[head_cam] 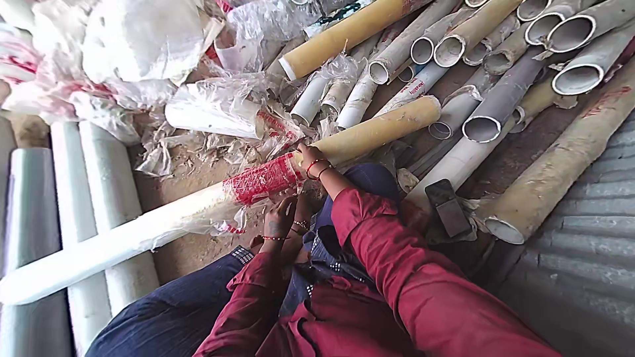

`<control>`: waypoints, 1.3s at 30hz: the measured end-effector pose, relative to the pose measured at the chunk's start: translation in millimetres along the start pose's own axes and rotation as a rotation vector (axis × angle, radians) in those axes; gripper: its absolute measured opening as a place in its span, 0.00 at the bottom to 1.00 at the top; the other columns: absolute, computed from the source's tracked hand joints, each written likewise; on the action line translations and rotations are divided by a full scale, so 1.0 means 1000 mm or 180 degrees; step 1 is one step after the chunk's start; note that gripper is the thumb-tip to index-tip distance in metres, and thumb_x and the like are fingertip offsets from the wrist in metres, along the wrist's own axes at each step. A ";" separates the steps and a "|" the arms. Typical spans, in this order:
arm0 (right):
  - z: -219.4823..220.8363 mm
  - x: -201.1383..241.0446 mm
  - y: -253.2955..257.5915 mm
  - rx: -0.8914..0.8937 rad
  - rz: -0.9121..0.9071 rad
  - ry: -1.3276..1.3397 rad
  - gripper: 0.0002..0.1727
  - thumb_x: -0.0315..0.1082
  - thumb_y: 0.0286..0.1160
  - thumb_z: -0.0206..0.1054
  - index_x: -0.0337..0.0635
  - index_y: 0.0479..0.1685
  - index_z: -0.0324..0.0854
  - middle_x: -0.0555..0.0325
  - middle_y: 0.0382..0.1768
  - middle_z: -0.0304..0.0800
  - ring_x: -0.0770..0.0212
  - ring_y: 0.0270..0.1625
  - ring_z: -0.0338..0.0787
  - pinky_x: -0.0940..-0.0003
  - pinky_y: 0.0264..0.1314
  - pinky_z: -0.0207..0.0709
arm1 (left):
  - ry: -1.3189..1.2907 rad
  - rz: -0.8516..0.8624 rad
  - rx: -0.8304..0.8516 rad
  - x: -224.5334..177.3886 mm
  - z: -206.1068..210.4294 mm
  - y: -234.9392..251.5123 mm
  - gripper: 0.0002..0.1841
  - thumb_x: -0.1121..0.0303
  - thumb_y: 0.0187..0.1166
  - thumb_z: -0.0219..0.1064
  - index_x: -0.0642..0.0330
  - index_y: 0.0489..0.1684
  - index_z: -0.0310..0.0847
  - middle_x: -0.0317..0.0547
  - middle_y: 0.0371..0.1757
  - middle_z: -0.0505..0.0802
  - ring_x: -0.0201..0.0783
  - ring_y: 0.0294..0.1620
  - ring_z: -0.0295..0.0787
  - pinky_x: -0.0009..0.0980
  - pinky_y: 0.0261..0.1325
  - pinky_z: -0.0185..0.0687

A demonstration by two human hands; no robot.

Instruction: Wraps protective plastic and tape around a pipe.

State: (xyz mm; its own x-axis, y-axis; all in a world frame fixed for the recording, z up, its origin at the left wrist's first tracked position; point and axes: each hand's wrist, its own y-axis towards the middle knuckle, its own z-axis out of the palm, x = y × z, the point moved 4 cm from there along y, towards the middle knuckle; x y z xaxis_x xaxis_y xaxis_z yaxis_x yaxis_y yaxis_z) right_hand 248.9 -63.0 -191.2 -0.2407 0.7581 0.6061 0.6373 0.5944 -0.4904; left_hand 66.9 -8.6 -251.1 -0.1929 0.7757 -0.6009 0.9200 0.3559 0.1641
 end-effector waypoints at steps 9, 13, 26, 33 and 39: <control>0.009 -0.004 0.012 -0.0127 -0.0087 -0.0280 0.30 0.22 0.76 0.69 0.30 0.79 0.70 0.24 0.69 0.82 0.28 0.75 0.81 0.34 0.76 0.70 | 0.0043 -0.0372 -0.0106 0.003 -0.022 0.040 0.13 0.72 0.82 0.67 0.69 0.57 0.89 0.63 0.62 0.92 0.61 0.66 0.89 0.55 0.71 0.80; 0.009 -0.004 0.014 -0.0102 -0.0055 -0.0258 0.29 0.23 0.77 0.70 0.30 0.79 0.71 0.25 0.69 0.81 0.29 0.75 0.81 0.35 0.77 0.71 | 0.0230 -0.0313 -0.0034 -0.002 -0.017 0.067 0.13 0.74 0.82 0.67 0.70 0.59 0.88 0.65 0.63 0.90 0.63 0.68 0.86 0.55 0.73 0.78; 0.007 -0.002 0.020 -0.0025 -0.0042 -0.0220 0.28 0.21 0.76 0.69 0.29 0.78 0.72 0.27 0.69 0.82 0.31 0.75 0.81 0.38 0.77 0.71 | 0.0055 -0.1307 -0.0093 -0.013 -0.005 0.091 0.13 0.71 0.85 0.64 0.71 0.57 0.87 0.65 0.62 0.90 0.62 0.70 0.84 0.54 0.77 0.74; 0.006 0.001 0.021 0.0030 0.0016 -0.0239 0.28 0.21 0.76 0.69 0.29 0.77 0.71 0.27 0.69 0.82 0.31 0.76 0.81 0.39 0.77 0.71 | 0.0279 -0.1213 0.0082 -0.012 -0.008 0.102 0.12 0.73 0.85 0.62 0.72 0.51 0.89 0.66 0.58 0.91 0.61 0.68 0.86 0.53 0.76 0.73; 0.005 -0.001 0.021 0.0028 -0.0014 -0.0228 0.28 0.21 0.76 0.69 0.30 0.77 0.72 0.27 0.68 0.83 0.32 0.75 0.82 0.39 0.76 0.72 | 0.0644 -0.0606 0.0053 -0.008 0.009 0.088 0.10 0.81 0.79 0.63 0.78 0.51 0.85 0.72 0.57 0.89 0.68 0.66 0.84 0.57 0.72 0.76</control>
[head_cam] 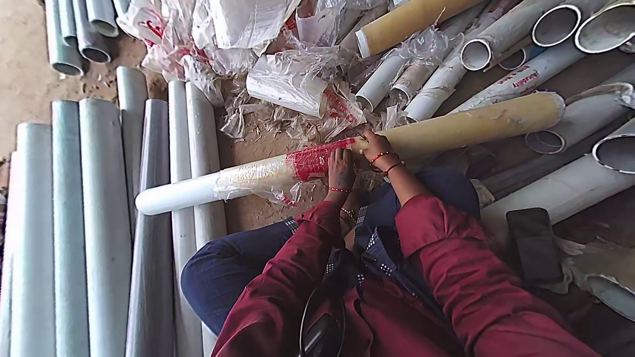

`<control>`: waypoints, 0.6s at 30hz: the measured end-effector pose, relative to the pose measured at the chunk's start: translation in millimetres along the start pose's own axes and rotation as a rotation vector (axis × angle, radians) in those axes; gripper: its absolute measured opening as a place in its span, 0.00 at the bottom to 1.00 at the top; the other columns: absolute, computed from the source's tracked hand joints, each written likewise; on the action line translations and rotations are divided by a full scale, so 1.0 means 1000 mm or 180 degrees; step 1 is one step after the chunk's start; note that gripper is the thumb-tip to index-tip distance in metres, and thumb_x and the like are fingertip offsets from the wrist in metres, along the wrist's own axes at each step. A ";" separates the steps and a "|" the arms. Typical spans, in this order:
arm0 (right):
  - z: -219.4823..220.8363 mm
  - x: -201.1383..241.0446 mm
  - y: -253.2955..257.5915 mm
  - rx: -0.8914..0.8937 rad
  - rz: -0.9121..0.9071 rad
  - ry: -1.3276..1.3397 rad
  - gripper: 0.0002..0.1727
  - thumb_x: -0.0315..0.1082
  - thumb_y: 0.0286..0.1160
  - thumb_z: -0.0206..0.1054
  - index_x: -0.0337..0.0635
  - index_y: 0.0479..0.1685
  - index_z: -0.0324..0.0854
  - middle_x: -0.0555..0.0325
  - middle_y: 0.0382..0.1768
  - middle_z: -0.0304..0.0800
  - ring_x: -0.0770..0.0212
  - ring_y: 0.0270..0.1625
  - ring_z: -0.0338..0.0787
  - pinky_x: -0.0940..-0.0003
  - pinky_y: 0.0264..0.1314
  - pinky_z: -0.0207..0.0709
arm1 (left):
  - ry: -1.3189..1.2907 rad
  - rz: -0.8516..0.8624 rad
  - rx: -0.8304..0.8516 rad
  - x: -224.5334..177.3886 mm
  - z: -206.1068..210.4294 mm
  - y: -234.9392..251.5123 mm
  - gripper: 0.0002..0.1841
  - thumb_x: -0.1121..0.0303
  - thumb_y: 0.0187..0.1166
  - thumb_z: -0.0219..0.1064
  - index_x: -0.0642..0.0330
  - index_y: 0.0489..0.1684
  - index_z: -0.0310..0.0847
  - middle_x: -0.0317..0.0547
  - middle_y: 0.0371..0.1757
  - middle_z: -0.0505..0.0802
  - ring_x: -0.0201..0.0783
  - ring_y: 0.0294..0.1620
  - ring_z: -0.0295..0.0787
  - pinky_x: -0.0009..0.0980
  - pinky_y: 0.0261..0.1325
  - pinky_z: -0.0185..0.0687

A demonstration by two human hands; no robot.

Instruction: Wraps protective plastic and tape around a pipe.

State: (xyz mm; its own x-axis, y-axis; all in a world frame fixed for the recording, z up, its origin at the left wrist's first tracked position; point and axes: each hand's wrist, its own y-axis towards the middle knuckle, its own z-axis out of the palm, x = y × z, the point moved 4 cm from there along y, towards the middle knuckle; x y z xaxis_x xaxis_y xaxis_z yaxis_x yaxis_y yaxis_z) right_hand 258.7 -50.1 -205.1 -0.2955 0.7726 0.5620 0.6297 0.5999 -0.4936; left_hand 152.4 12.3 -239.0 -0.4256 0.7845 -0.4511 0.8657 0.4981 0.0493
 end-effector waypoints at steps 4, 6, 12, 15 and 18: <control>0.000 0.001 0.000 -0.0014 -0.0004 0.0038 0.27 0.21 0.77 0.69 0.28 0.77 0.71 0.26 0.68 0.82 0.32 0.75 0.81 0.39 0.77 0.71 | -0.0497 0.0014 -0.0244 0.011 0.003 -0.024 0.10 0.82 0.81 0.61 0.79 0.53 0.83 0.72 0.58 0.88 0.67 0.64 0.86 0.56 0.72 0.78; 0.000 0.001 -0.001 -0.0041 -0.0027 0.0059 0.27 0.21 0.76 0.69 0.28 0.76 0.72 0.26 0.68 0.82 0.31 0.75 0.81 0.38 0.76 0.71 | -0.0671 -0.0035 -0.0400 0.017 0.000 -0.028 0.12 0.79 0.82 0.62 0.77 0.58 0.82 0.72 0.60 0.88 0.67 0.65 0.86 0.55 0.73 0.77; 0.001 0.000 0.001 -0.0034 -0.0042 0.0041 0.28 0.22 0.77 0.69 0.28 0.77 0.71 0.26 0.68 0.82 0.31 0.75 0.81 0.38 0.76 0.72 | -0.0566 0.0075 -0.0301 0.020 -0.007 -0.008 0.16 0.72 0.80 0.70 0.69 0.63 0.86 0.68 0.66 0.88 0.65 0.67 0.85 0.56 0.72 0.77; 0.001 -0.001 0.002 -0.0044 -0.0032 0.0045 0.27 0.22 0.76 0.70 0.28 0.75 0.72 0.26 0.67 0.83 0.31 0.74 0.82 0.37 0.76 0.72 | -0.0648 0.0101 -0.0277 0.018 -0.007 -0.003 0.13 0.73 0.79 0.70 0.70 0.58 0.88 0.66 0.65 0.88 0.64 0.65 0.86 0.58 0.70 0.78; 0.001 0.000 0.002 -0.0034 -0.0027 0.0064 0.28 0.22 0.76 0.70 0.28 0.76 0.71 0.26 0.69 0.82 0.31 0.75 0.81 0.38 0.77 0.71 | -0.0754 0.0219 -0.0457 0.016 -0.006 -0.006 0.10 0.76 0.79 0.69 0.71 0.53 0.89 0.66 0.62 0.90 0.63 0.63 0.88 0.57 0.68 0.79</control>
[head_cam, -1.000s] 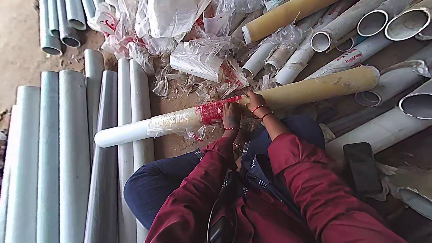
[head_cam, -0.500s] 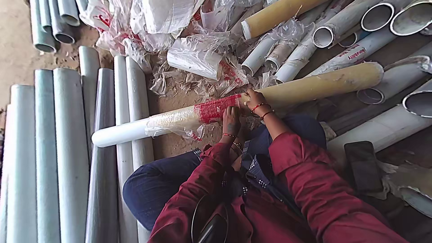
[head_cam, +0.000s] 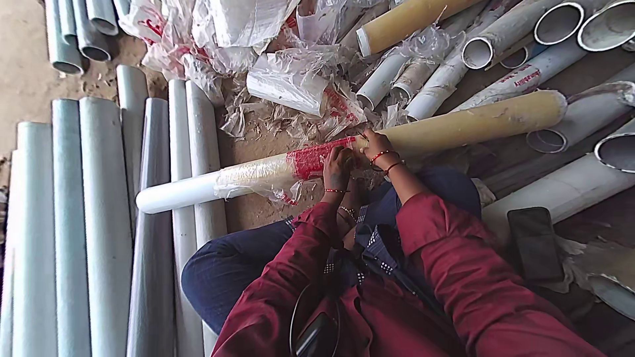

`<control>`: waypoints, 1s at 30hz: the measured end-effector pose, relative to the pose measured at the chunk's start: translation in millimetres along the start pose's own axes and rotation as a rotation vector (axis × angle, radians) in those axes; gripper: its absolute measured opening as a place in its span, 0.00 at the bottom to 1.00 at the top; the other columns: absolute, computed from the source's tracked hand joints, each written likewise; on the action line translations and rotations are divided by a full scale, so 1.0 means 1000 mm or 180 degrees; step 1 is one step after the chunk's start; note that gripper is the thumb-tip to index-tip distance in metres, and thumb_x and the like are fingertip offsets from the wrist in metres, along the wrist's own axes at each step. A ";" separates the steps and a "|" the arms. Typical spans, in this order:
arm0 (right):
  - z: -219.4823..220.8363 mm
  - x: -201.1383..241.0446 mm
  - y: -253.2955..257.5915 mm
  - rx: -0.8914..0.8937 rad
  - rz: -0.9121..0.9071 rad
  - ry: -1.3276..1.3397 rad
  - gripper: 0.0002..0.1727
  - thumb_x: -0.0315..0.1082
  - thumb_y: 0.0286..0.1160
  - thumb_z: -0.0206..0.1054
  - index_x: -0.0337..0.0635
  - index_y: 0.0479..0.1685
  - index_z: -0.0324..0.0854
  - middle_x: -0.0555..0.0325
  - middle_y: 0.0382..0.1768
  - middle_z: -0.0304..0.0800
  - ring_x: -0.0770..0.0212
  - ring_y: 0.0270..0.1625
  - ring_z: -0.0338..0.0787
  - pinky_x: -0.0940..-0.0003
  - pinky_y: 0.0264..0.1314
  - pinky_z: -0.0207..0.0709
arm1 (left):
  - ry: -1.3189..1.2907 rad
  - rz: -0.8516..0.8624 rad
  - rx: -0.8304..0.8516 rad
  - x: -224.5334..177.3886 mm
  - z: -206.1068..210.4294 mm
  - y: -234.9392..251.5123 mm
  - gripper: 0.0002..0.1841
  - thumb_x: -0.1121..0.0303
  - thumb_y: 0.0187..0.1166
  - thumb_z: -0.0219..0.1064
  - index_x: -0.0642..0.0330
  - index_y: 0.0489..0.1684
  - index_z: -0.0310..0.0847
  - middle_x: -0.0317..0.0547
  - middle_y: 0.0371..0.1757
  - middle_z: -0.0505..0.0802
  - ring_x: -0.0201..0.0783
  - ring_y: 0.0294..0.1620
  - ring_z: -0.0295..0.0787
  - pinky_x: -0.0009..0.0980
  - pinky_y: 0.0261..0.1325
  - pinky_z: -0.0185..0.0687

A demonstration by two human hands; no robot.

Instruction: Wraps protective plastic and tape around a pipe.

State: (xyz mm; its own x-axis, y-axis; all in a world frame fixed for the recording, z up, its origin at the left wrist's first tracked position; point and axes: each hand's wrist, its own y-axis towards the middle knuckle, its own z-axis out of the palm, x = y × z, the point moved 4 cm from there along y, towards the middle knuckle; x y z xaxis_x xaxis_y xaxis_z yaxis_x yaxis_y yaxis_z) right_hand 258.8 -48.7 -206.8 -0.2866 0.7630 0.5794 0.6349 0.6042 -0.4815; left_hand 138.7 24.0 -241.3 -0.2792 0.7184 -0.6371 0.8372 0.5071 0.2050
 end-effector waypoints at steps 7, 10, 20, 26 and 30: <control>0.000 0.000 0.000 -0.0005 0.0002 -0.0008 0.28 0.21 0.76 0.69 0.28 0.77 0.71 0.26 0.69 0.81 0.31 0.76 0.80 0.38 0.77 0.70 | -0.0083 -0.0294 -0.0040 -0.002 0.001 -0.001 0.13 0.74 0.79 0.70 0.70 0.58 0.88 0.66 0.65 0.88 0.61 0.63 0.88 0.54 0.67 0.81; -0.001 0.001 0.000 0.0000 -0.0003 -0.0034 0.28 0.22 0.77 0.69 0.28 0.77 0.71 0.26 0.70 0.81 0.31 0.76 0.80 0.38 0.78 0.70 | -0.0144 -0.0443 -0.0055 -0.004 0.001 0.001 0.12 0.75 0.79 0.70 0.70 0.56 0.89 0.66 0.65 0.88 0.61 0.64 0.88 0.54 0.69 0.80; 0.000 0.002 -0.002 0.0032 0.0010 -0.0041 0.28 0.21 0.76 0.69 0.28 0.78 0.71 0.26 0.70 0.81 0.31 0.77 0.80 0.38 0.78 0.70 | -0.0150 -0.0311 -0.0137 -0.003 0.007 -0.004 0.06 0.78 0.74 0.74 0.72 0.42 0.92 0.63 0.63 0.90 0.61 0.63 0.87 0.54 0.71 0.78; 0.000 0.001 -0.004 0.0060 0.0034 -0.0065 0.29 0.21 0.76 0.69 0.28 0.79 0.70 0.26 0.70 0.81 0.32 0.76 0.80 0.38 0.77 0.70 | -0.0304 -0.0674 -0.0179 -0.007 -0.002 -0.003 0.13 0.73 0.78 0.72 0.73 0.54 0.87 0.67 0.63 0.88 0.57 0.59 0.89 0.48 0.64 0.83; 0.001 0.002 -0.003 0.0040 0.0018 -0.0085 0.29 0.21 0.76 0.69 0.28 0.78 0.70 0.26 0.69 0.82 0.32 0.75 0.81 0.38 0.77 0.71 | -0.0075 -0.0627 0.0103 -0.009 -0.005 0.006 0.11 0.70 0.82 0.68 0.70 0.52 0.88 0.65 0.62 0.89 0.59 0.59 0.89 0.54 0.65 0.82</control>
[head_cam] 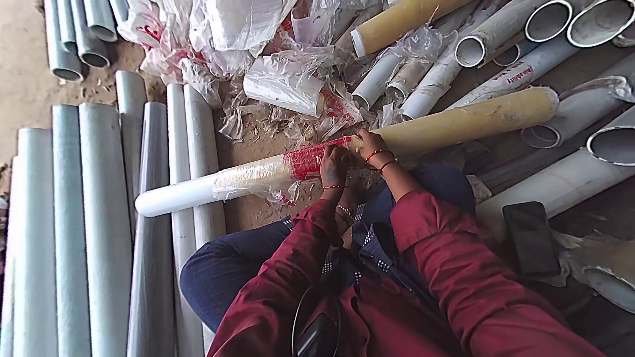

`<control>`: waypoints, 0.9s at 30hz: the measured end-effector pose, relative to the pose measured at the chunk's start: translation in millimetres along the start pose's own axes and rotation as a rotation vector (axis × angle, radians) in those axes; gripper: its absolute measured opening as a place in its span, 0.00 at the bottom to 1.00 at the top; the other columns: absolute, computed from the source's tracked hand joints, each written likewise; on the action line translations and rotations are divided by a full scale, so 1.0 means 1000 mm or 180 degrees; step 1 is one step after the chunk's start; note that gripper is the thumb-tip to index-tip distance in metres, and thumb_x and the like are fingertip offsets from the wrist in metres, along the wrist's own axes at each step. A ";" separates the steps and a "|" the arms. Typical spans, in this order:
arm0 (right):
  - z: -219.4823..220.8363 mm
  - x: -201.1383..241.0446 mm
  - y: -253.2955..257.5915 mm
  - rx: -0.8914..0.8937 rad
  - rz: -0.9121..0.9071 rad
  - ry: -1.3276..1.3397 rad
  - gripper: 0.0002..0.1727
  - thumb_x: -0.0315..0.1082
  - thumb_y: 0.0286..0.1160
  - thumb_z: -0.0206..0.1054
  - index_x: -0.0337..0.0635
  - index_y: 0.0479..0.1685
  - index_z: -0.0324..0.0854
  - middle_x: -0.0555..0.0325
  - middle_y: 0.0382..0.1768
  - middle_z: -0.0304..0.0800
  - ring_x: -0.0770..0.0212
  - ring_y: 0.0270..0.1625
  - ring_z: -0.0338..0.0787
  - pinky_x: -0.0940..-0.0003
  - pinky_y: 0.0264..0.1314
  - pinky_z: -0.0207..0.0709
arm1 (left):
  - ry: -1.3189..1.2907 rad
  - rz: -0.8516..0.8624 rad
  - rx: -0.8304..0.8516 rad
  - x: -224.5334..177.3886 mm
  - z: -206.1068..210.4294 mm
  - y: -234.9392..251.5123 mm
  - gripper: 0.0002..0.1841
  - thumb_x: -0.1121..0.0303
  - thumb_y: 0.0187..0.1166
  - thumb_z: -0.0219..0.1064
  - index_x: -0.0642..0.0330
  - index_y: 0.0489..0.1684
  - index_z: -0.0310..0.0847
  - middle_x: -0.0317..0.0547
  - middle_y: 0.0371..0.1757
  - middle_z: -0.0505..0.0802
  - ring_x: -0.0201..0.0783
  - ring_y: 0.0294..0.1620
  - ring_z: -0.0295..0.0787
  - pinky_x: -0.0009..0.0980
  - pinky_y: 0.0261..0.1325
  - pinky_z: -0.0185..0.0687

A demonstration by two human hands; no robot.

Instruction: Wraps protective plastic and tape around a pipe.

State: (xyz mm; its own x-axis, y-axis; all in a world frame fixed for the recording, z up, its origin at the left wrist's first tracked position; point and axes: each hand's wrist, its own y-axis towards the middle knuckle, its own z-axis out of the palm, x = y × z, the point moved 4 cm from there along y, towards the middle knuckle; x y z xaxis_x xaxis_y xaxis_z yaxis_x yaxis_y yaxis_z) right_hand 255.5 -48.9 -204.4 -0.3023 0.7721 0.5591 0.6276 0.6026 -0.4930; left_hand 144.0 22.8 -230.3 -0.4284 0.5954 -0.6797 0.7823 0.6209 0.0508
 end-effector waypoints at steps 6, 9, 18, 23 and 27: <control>-0.001 0.003 -0.001 0.0051 -0.0026 0.0056 0.28 0.21 0.76 0.68 0.29 0.78 0.70 0.28 0.71 0.80 0.33 0.77 0.80 0.39 0.77 0.71 | 0.0289 -0.0134 0.0118 -0.005 -0.002 0.004 0.10 0.72 0.85 0.63 0.67 0.51 0.90 0.64 0.64 0.88 0.62 0.60 0.89 0.60 0.63 0.81; -0.001 0.001 -0.001 0.0050 -0.0006 0.0056 0.28 0.21 0.75 0.68 0.31 0.77 0.71 0.30 0.72 0.81 0.35 0.77 0.81 0.40 0.76 0.73 | 0.0617 -0.0342 0.0242 -0.010 0.001 0.007 0.12 0.70 0.85 0.62 0.66 0.54 0.89 0.66 0.66 0.88 0.65 0.62 0.88 0.64 0.63 0.79; -0.002 0.000 -0.004 0.0063 0.0038 0.0101 0.30 0.20 0.75 0.67 0.35 0.80 0.70 0.33 0.72 0.82 0.37 0.76 0.82 0.41 0.74 0.75 | 0.1349 -0.0333 0.0497 -0.022 0.003 0.010 0.13 0.71 0.87 0.60 0.69 0.58 0.85 0.70 0.70 0.85 0.71 0.57 0.90 0.69 0.55 0.81; -0.003 -0.001 -0.006 0.0052 0.0062 0.0131 0.31 0.19 0.76 0.65 0.36 0.81 0.69 0.33 0.71 0.82 0.37 0.76 0.83 0.40 0.74 0.76 | 0.1335 -0.0186 0.0573 -0.018 0.007 0.009 0.14 0.72 0.89 0.55 0.73 0.60 0.82 0.72 0.71 0.83 0.72 0.60 0.89 0.67 0.57 0.81; -0.003 -0.001 -0.007 -0.0003 0.0045 0.0157 0.28 0.22 0.78 0.66 0.35 0.79 0.71 0.33 0.71 0.83 0.37 0.76 0.82 0.40 0.74 0.75 | 0.1286 0.0300 0.0507 -0.010 0.011 0.000 0.13 0.77 0.87 0.58 0.78 0.60 0.81 0.74 0.67 0.84 0.71 0.61 0.88 0.64 0.58 0.83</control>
State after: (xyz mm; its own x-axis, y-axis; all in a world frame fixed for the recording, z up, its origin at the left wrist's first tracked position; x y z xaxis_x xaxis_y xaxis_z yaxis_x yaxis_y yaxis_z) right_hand 253.4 -54.5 -199.7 -0.2578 0.7696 0.5842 0.6323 0.5916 -0.5003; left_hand 153.2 11.9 -231.6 -0.4695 0.8168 -0.3354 0.8727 0.4869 -0.0359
